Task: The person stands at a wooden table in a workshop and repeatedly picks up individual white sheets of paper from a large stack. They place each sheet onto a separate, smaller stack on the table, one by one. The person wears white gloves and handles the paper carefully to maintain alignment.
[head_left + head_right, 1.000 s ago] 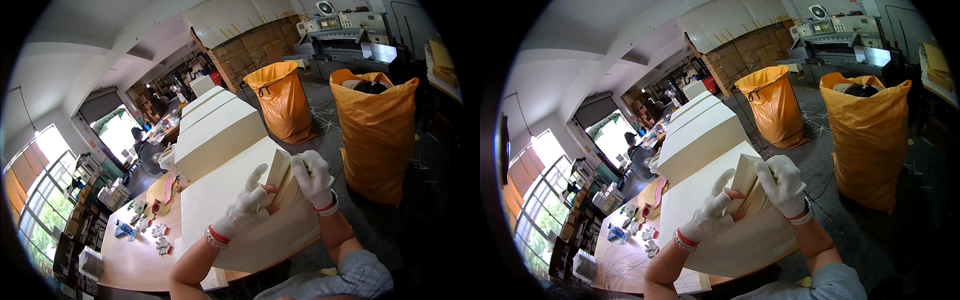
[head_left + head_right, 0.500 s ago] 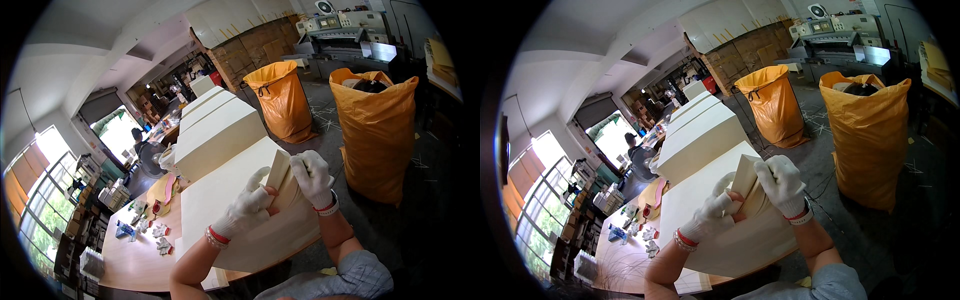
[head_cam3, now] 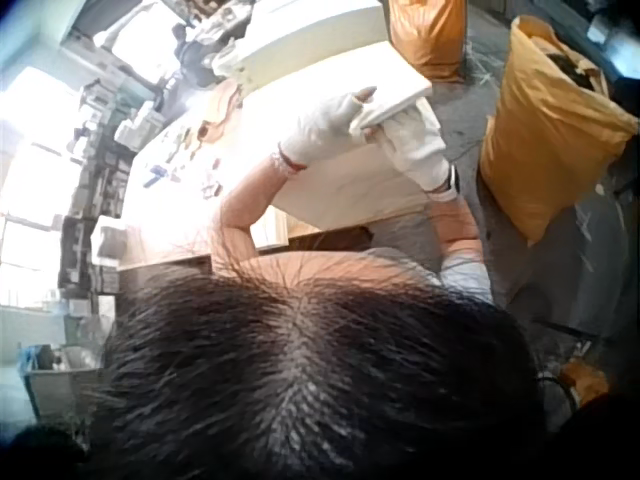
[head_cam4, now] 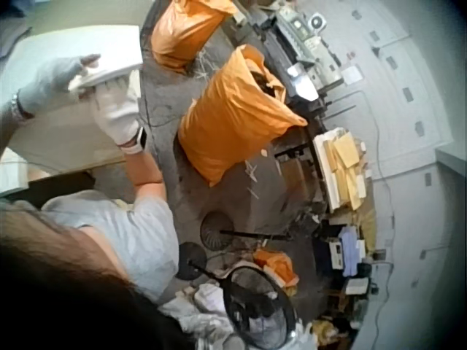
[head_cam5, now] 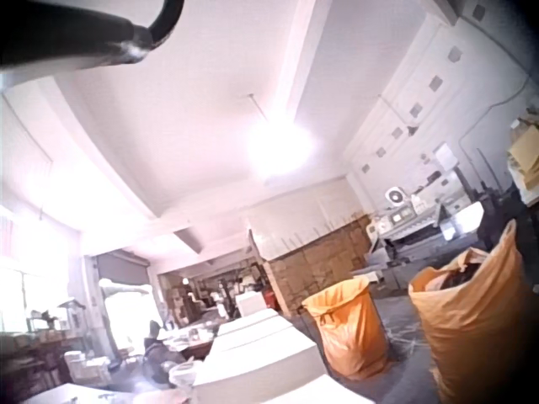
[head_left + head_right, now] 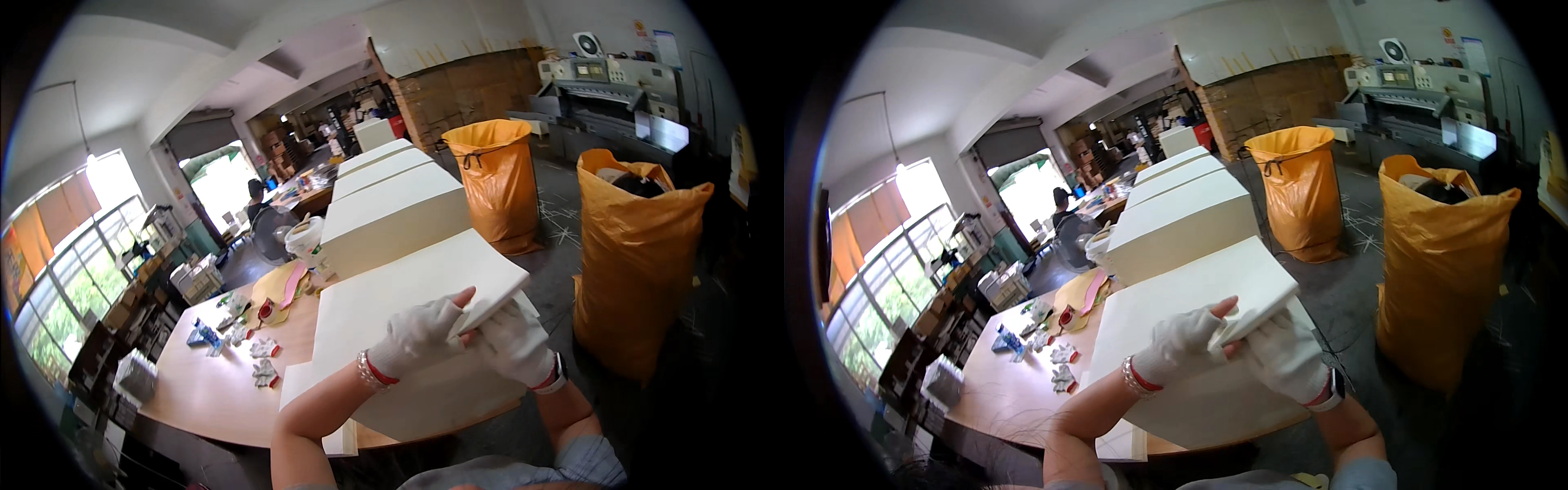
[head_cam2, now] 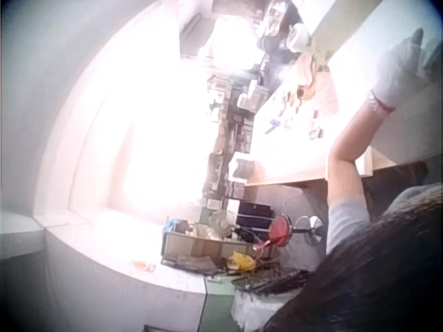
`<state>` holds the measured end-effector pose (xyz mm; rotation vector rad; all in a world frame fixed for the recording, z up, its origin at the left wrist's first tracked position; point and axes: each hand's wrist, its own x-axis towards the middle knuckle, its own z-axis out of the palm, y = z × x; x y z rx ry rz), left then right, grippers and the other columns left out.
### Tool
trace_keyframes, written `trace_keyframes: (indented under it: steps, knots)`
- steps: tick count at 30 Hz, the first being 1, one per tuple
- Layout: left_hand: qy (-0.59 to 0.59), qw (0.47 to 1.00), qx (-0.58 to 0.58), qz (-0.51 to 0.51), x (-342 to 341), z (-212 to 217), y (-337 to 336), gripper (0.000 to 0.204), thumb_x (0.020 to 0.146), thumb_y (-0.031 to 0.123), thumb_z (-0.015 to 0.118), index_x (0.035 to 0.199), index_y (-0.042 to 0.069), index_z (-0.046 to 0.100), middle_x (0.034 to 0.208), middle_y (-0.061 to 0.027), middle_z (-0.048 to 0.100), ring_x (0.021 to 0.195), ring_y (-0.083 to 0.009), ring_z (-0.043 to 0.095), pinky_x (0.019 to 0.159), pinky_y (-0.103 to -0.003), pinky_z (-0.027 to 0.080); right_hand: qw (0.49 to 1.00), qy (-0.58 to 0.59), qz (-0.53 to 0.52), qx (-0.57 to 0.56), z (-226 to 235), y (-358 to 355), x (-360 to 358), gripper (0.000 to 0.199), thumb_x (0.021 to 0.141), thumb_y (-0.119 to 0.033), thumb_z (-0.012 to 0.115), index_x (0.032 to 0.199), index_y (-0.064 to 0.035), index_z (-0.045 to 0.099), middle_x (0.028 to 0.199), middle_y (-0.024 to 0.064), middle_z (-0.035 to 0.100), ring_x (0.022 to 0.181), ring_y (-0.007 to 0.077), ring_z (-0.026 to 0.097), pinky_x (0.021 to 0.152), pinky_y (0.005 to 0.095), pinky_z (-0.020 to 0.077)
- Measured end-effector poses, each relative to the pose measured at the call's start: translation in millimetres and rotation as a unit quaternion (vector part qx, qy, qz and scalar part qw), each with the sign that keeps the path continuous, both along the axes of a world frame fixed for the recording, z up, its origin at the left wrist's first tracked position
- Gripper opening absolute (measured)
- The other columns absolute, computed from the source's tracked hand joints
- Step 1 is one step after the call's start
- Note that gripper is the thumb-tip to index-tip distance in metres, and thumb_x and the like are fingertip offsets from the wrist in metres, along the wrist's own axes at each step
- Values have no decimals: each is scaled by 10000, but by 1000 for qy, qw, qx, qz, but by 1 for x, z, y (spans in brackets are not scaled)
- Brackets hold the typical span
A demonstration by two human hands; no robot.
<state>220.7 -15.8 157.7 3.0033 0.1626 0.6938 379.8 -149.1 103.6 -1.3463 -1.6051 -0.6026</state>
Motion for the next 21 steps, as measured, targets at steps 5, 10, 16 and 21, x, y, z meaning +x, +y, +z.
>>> trace_keyframes:
  steps: [5, 10, 16, 21]
  knots:
    - [-98, 981, 149, -79, 13, -25, 7, 501, 905, 288, 731, 1324, 90, 541, 1164, -114, 655, 965, -334, 695, 770, -417, 580, 999, 36, -3, 9, -9, 2, -1, 171, 840, -76, 717, 1008, -46, 734, 970, 169, 704, 917, 387, 670, 815, 456, 537]
    - [-107, 989, 75, -65, 1, -8, 26, 476, 941, 186, 656, 1385, 87, 517, 1160, -124, 641, 933, -329, 691, 736, -396, 574, 999, 52, -7, 4, -5, 10, -11, 224, 862, -92, 693, 1060, 12, 697, 982, 202, 705, 922, 388, 671, 844, 462, 536]
    - [-301, 897, -323, -14, -66, 84, 56, 789, 853, -75, 573, 1587, 131, 367, 1153, -63, 599, 999, -109, 556, 865, -269, 502, 994, 19, -49, -100, 4, 12, -33, 247, 867, -151, 696, 1071, -14, 687, 1071, 197, 688, 1000, 394, 647, 908, 468, 522]
    - [-494, 832, -251, 22, -163, 104, 75, 723, 886, -59, 615, 1559, 26, 363, 1374, -96, 598, 1195, -179, 609, 975, -292, 523, 982, -110, 129, -86, 8, 55, -108, 309, 853, -204, 723, 1117, -54, 667, 1142, 172, 663, 1079, 393, 634, 950, 489, 510]
